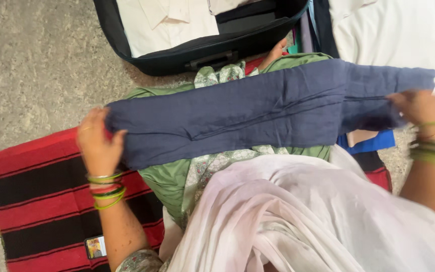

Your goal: The person folds a pair of blue trousers and places them into a suitcase, then unfolds and refolds a white polo shirt with a yellow collar.

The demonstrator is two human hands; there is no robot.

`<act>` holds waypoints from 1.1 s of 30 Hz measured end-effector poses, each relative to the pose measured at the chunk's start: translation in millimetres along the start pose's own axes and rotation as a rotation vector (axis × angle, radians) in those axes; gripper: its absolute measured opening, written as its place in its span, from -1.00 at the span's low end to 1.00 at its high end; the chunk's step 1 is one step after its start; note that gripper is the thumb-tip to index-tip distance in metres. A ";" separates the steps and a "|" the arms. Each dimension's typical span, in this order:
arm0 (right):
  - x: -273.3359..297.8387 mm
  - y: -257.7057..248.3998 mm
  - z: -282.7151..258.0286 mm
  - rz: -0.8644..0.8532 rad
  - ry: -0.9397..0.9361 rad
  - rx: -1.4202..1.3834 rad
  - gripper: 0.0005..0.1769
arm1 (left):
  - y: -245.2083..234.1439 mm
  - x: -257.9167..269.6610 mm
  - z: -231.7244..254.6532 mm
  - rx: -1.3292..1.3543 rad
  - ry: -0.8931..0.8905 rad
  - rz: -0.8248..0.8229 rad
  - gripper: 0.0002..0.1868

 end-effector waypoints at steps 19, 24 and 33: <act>45.8 68.6 -152.7 0.249 -0.393 -0.794 -0.38 | 53.5 -30.9 11.8 0.248 -0.080 0.094 -0.85; 5.2 75.5 -135.6 0.303 -0.459 -1.021 -0.14 | 57.2 -49.5 -0.9 0.310 -0.104 0.148 -0.88; -36.7 49.0 -174.4 0.216 -0.363 -1.452 0.00 | 108.9 -99.9 -57.8 0.379 -0.416 0.025 -0.80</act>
Point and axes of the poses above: each hand's wrist, its own x-axis away from the middle knuckle, its own y-axis out of the palm, z = x × y, the point moved 9 cm from there along -x, towards the middle knuckle, and after that the axes turned 9 degrees about -x, right-handed, at the moved point
